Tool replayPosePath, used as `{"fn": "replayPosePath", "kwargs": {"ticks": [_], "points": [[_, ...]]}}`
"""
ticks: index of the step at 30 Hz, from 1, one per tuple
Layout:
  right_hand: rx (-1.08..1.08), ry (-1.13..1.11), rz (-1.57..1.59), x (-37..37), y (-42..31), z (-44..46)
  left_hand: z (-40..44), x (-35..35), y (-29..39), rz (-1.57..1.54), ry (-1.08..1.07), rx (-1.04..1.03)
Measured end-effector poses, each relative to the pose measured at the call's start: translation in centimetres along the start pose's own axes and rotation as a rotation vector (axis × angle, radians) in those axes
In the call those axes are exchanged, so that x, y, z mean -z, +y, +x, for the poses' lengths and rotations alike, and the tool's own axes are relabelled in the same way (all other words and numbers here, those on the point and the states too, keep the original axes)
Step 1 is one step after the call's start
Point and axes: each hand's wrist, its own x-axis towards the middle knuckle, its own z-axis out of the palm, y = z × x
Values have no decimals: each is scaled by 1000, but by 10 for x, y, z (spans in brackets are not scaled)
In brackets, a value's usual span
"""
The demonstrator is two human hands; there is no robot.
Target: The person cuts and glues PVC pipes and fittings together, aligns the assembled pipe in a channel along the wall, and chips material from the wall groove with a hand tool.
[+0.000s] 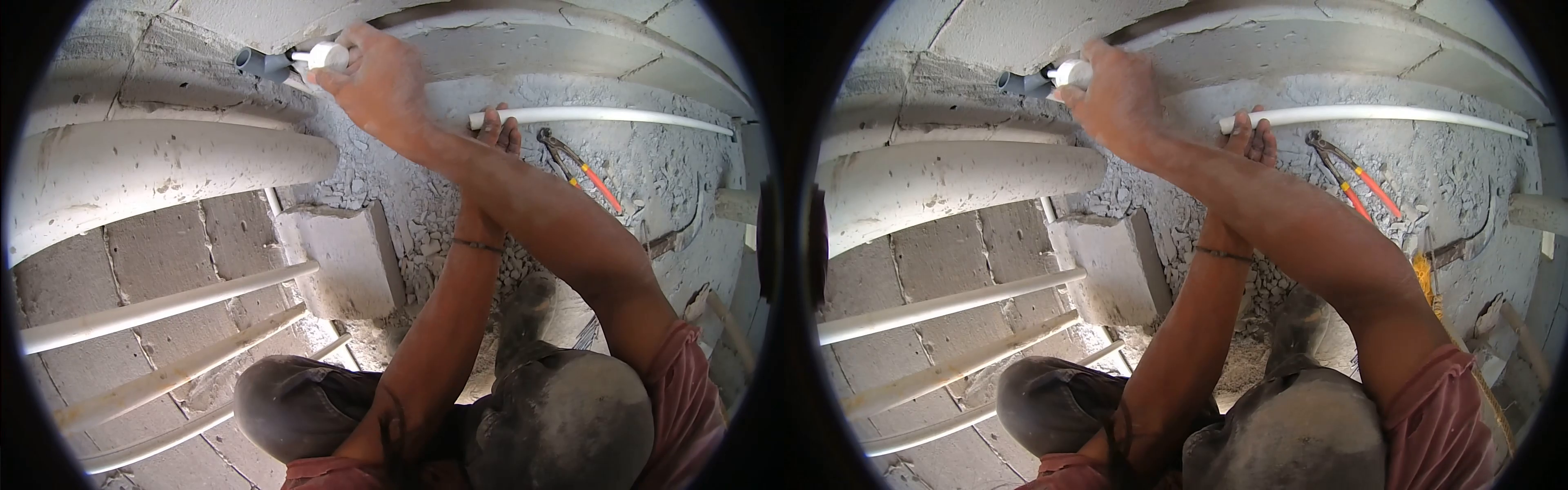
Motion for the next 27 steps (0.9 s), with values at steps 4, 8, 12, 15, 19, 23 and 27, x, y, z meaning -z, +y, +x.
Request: {"fn": "replayPosePath", "kwargs": {"ticks": [4, 8, 12, 15, 19, 23, 27], "points": [[-67, -87, 8, 4, -11, -10, 4, -2, 1, -26, 52, 15], [-66, -75, -17, 8, -9, -18, 6, -1, 1, -57, 21, 14], [-46, -36, 4, 6, -2, -12, 5, -5, 2, -64, 36, 7], [-57, -114, 20, 0, -4, -15, 5, -5, 3, -64, 51, 18], [-29, -106, 3, 4, -5, -27, 4, -8, 5, -39, 44, 4], [-78, -17, -32, 50, -19, -44, 25, 18, -9, -176, -133, -91], [-249, 110, 102, 183, -57, -82, -53, -61, 1, 249, -378, -198]]}}
